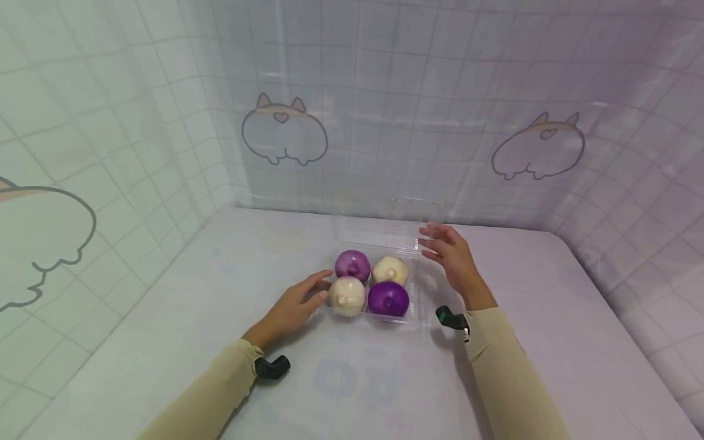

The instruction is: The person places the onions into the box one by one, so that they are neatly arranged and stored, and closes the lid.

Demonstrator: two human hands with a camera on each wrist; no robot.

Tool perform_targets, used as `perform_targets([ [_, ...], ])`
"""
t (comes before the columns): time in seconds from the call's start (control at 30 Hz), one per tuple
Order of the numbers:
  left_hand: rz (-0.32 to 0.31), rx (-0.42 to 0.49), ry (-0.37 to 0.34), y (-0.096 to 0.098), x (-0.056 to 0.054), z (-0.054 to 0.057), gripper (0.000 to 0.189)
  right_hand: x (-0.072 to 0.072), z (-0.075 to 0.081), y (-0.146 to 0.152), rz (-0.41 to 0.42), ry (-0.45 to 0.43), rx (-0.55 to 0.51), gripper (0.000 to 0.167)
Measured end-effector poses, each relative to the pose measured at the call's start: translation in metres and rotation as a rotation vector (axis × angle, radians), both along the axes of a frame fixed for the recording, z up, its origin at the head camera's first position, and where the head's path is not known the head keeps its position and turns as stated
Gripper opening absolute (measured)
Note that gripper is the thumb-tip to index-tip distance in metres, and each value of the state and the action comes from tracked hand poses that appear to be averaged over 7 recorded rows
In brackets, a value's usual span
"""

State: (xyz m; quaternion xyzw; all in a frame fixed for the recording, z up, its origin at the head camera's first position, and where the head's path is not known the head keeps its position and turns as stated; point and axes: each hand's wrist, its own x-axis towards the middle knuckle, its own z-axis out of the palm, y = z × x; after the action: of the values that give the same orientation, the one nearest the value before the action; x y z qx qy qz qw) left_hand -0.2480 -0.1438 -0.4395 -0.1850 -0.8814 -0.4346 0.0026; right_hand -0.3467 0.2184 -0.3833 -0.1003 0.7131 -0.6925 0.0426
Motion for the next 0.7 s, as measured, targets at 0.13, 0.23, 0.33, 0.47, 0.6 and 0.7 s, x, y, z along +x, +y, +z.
perform_targets([
  [0.13, 0.001, 0.005, -0.001, 0.0, 0.001, 0.001, 0.05, 0.004, 0.002, 0.005, 0.054, -0.004, -0.038, 0.038],
  [0.23, -0.001, 0.008, -0.016, 0.001, 0.002, 0.002, 0.05, 0.007, 0.002, 0.009, 0.088, -0.038, -0.087, 0.041],
  [0.33, -0.004, 0.01, -0.027, 0.001, 0.001, 0.002, 0.051, 0.011, 0.003, 0.011, 0.1, -0.067, -0.1, 0.051],
  [0.47, 0.0, 0.015, -0.03, 0.001, 0.001, 0.001, 0.051, 0.017, 0.003, 0.009, 0.093, -0.038, -0.098, 0.06],
  [0.6, 0.003, 0.021, -0.033, 0.001, 0.0, 0.0, 0.05, 0.023, 0.001, 0.008, 0.06, -0.013, -0.11, 0.055],
  [0.7, 0.007, 0.022, -0.041, 0.001, 0.002, 0.003, 0.05, 0.028, 0.002, 0.006, 0.018, -0.016, -0.071, 0.054],
])
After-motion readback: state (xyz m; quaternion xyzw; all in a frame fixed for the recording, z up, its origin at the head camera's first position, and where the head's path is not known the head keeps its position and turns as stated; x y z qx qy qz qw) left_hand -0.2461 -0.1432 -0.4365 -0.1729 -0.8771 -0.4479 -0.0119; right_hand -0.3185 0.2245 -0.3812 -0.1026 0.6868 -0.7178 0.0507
